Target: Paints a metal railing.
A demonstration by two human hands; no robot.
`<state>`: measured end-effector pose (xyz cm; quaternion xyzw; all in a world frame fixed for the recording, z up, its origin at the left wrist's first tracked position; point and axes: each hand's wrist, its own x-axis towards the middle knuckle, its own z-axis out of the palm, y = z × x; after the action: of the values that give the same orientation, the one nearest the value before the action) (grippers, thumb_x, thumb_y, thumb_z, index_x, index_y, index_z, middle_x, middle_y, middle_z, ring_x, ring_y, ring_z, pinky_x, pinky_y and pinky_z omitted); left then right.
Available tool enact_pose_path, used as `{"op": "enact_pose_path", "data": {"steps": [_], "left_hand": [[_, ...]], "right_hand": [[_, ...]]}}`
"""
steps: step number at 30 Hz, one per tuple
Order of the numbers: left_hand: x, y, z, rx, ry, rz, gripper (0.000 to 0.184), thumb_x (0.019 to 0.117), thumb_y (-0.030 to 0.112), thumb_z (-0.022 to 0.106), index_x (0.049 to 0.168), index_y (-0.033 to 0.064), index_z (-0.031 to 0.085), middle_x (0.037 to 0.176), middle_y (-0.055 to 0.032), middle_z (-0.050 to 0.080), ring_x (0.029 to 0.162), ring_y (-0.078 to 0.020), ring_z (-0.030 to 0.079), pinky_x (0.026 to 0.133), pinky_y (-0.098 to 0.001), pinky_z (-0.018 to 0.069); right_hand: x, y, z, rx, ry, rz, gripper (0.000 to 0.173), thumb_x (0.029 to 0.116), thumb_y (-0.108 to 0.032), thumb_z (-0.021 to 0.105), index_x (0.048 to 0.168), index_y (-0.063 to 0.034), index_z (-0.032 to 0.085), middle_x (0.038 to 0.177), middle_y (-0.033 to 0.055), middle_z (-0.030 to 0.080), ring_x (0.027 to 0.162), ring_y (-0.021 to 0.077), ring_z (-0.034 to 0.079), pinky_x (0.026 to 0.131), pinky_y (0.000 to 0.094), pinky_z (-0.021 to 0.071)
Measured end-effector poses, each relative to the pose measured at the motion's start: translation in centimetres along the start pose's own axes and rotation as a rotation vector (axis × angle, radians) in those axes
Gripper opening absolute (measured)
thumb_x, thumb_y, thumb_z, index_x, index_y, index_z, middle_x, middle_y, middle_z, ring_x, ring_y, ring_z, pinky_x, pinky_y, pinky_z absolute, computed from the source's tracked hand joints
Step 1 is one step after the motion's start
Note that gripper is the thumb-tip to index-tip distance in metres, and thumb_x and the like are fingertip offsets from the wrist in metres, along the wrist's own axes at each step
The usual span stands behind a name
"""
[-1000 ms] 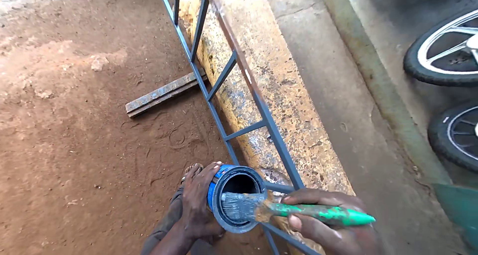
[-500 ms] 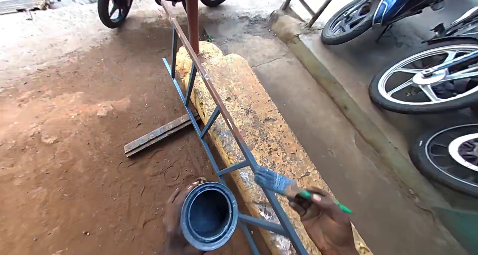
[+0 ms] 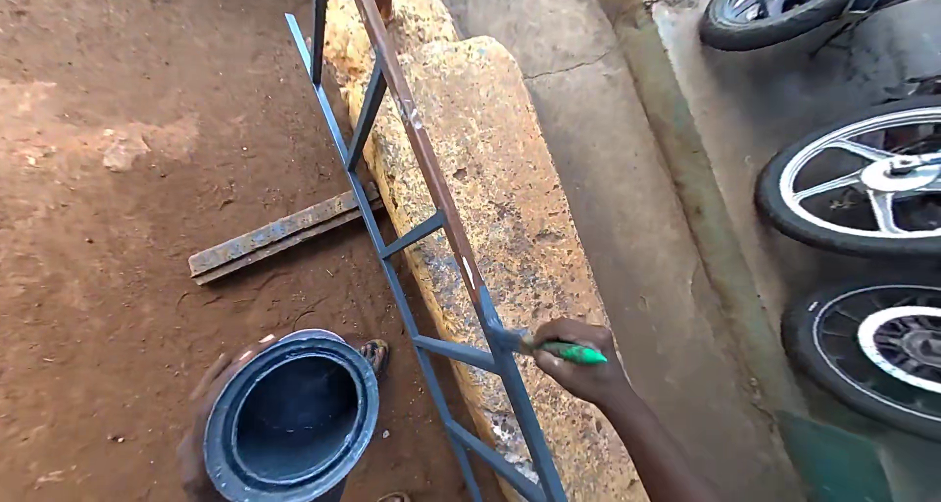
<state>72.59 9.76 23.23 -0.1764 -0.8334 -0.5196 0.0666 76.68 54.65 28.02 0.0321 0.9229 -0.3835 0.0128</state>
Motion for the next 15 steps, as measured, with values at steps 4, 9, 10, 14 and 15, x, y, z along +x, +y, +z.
{"op": "enact_pose_path", "data": {"steps": [4,9,10,14,15], "left_hand": [[-0.6,-0.9,0.0,0.029,-0.005,-0.040,0.110,0.0598,0.056,0.092,0.149,0.0115,0.045,0.143,-0.0121,0.059,0.136,-0.0294,0.054,0.118,-0.0556,0.0388],[0.1,-1.0,0.5,0.030,0.022,-0.061,0.111,0.0576,0.055,0.093,0.148,0.0128,0.044,0.142,-0.0112,0.060,0.134,-0.0291,0.055,0.117,-0.0553,0.0397],[0.1,-0.9,0.5,0.015,0.019,-0.078,0.111,0.0582,0.054,0.093,0.148,0.0126,0.044,0.142,-0.0108,0.060,0.135,-0.0288,0.055,0.117,-0.0553,0.0392],[0.2,-1.0,0.5,0.017,0.025,-0.091,0.109,0.0596,0.054,0.092,0.148,0.0124,0.044,0.142,-0.0104,0.060,0.136,-0.0288,0.054,0.118,-0.0563,0.0378],[0.0,-0.9,0.6,0.021,0.034,-0.105,0.110,0.0599,0.055,0.092,0.150,0.0133,0.043,0.144,-0.0103,0.059,0.137,-0.0291,0.053,0.118,-0.0563,0.0368]], "right_hand": [[4.7,-1.2,-1.8,-0.001,0.068,0.066,0.012,0.0809,-0.020,0.074,0.087,-0.0098,0.076,0.082,-0.0029,0.075,0.071,0.0019,0.068,0.065,0.0241,0.0598],[3.1,0.5,-0.8,-0.051,-0.125,0.002,0.015,0.0833,-0.026,0.072,0.085,-0.0113,0.076,0.080,-0.0026,0.073,0.071,0.0035,0.068,0.065,0.0263,0.0600],[1.2,0.5,-1.6,-0.052,-0.229,0.046,0.018,0.0853,-0.029,0.071,0.084,-0.0118,0.076,0.080,-0.0018,0.073,0.072,0.0049,0.069,0.066,0.0286,0.0602],[0.1,-0.1,-3.9,-0.003,-0.467,0.231,0.023,0.0864,-0.032,0.071,0.084,-0.0099,0.076,0.078,0.0009,0.073,0.071,0.0085,0.068,0.066,0.0344,0.0585],[2.0,-0.4,-3.7,0.001,-0.421,0.220,0.028,0.0884,-0.038,0.070,0.086,-0.0103,0.076,0.078,-0.0008,0.072,0.071,0.0066,0.068,0.066,0.0326,0.0590]]}}
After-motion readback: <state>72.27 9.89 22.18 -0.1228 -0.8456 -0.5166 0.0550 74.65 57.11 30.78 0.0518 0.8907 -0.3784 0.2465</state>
